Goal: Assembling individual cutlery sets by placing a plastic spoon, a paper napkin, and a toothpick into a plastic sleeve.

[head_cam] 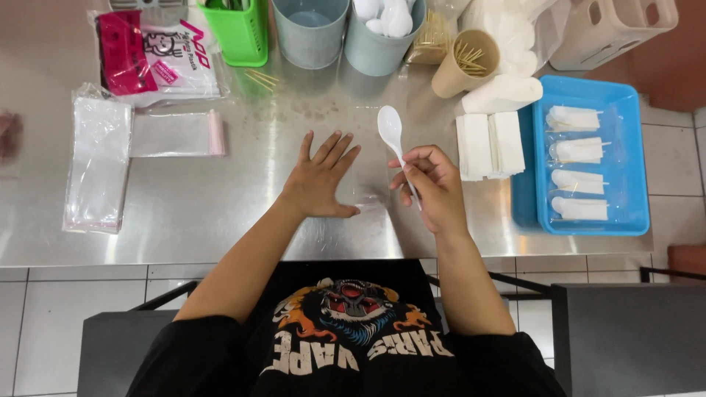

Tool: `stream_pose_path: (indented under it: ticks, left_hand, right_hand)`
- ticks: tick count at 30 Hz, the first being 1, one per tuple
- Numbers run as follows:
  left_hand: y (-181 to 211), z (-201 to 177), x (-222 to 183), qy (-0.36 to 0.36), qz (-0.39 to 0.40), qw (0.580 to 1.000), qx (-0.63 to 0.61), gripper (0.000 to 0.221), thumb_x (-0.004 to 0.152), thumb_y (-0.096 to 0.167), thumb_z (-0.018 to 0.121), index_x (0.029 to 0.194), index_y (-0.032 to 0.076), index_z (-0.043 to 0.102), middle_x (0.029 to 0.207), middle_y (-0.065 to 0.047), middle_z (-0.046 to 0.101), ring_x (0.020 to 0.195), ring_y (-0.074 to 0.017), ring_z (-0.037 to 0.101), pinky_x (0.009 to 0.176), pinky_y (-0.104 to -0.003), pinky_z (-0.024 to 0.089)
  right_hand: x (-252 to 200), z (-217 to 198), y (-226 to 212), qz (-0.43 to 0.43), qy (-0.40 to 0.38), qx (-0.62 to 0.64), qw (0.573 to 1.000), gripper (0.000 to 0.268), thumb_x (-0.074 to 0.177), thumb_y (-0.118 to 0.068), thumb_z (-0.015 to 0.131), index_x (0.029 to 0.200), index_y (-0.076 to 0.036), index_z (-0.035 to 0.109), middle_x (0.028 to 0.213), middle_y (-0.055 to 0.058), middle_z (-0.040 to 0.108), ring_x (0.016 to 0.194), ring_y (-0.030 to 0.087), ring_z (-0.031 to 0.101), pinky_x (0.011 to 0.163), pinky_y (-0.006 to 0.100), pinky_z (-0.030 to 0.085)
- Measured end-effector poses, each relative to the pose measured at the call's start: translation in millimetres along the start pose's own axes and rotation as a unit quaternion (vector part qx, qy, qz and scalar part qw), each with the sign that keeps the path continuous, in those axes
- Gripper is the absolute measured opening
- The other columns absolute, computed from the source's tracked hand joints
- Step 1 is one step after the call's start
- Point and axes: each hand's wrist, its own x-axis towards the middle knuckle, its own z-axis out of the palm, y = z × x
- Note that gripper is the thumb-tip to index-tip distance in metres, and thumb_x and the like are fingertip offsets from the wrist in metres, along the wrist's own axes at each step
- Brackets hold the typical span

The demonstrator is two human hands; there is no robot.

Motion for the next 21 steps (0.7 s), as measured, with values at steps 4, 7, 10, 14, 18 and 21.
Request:
stream_pose_path:
  ticks: [4, 7, 10, 14, 18, 21]
  left_hand:
    - [-2, 2, 1, -0.003, 0.005, 1.0, -0.008, 0.104, 0.061, 0.075, 0.044, 0.142, 0.017, 0.017, 0.149, -0.005, 0.013, 0.137, -0.0198, 0.006, 0.108, -0.051, -0.009]
    - [-2, 5, 1, 0.001, 0.008, 1.0, -0.014, 0.104, 0.062, 0.075, 0.044, 0.143, 0.016, 0.017, 0.15, -0.005, 0.013, 0.137, -0.0201, 0.006, 0.107, -0.051, -0.009]
    - [-2, 8, 2, 0.013, 0.007, 1.0, -0.017, 0.105, 0.061, 0.075, 0.046, 0.143, 0.016, 0.018, 0.15, -0.005, 0.013, 0.138, -0.0194, 0.006, 0.108, -0.05, -0.01]
    - [-3, 8, 2, 0.019, 0.01, 0.999, -0.028, 0.104, 0.062, 0.073, 0.048, 0.143, 0.015, 0.018, 0.15, -0.006, 0.013, 0.138, -0.0199, 0.006, 0.108, -0.05, -0.012]
    - [-12, 29, 8, 0.108, 0.065, 0.992, -0.023, 0.107, 0.06, 0.071, 0.052, 0.14, 0.008, 0.02, 0.147, -0.012, 0.012, 0.136, -0.0257, 0.005, 0.104, -0.057, -0.006]
    - [-13, 29, 9, 0.099, 0.065, 0.993, -0.016, 0.108, 0.061, 0.072, 0.051, 0.141, 0.008, 0.018, 0.148, -0.012, 0.011, 0.136, -0.0254, 0.003, 0.104, -0.057, -0.008]
  right_hand:
    - [-14, -17, 19, 0.089, 0.022, -0.045, 0.995, 0.009, 0.082, 0.002, 0.052, 0.09, 0.0, 0.055, 0.082, 0.021, 0.062, 0.068, 0.025, 0.066, 0.046, 0.026, 0.053]
    - [-28, -26, 30, 0.145, 0.038, -0.057, 0.987, 0.011, 0.082, 0.0, 0.054, 0.092, 0.001, 0.056, 0.076, 0.018, 0.061, 0.062, 0.024, 0.066, 0.039, 0.024, 0.052]
    - [-41, -29, 36, 0.151, 0.027, -0.097, 0.983, 0.013, 0.08, 0.001, 0.056, 0.092, 0.003, 0.058, 0.076, 0.021, 0.062, 0.057, 0.025, 0.064, 0.035, 0.023, 0.048]
    - [-54, -27, 41, 0.16, 0.007, -0.126, 0.979, 0.011, 0.078, 0.002, 0.058, 0.088, 0.003, 0.06, 0.072, 0.02, 0.063, 0.055, 0.023, 0.063, 0.031, 0.021, 0.043]
    - [-63, -22, 40, 0.219, 0.022, -0.168, 0.961, 0.006, 0.078, 0.003, 0.057, 0.083, 0.002, 0.061, 0.063, 0.015, 0.061, 0.049, 0.015, 0.056, 0.031, 0.02, 0.037]
    - [-71, -20, 48, 0.203, 0.019, -0.14, 0.969, 0.005, 0.079, 0.004, 0.057, 0.083, 0.002, 0.06, 0.057, 0.012, 0.057, 0.044, 0.013, 0.05, 0.029, 0.019, 0.036]
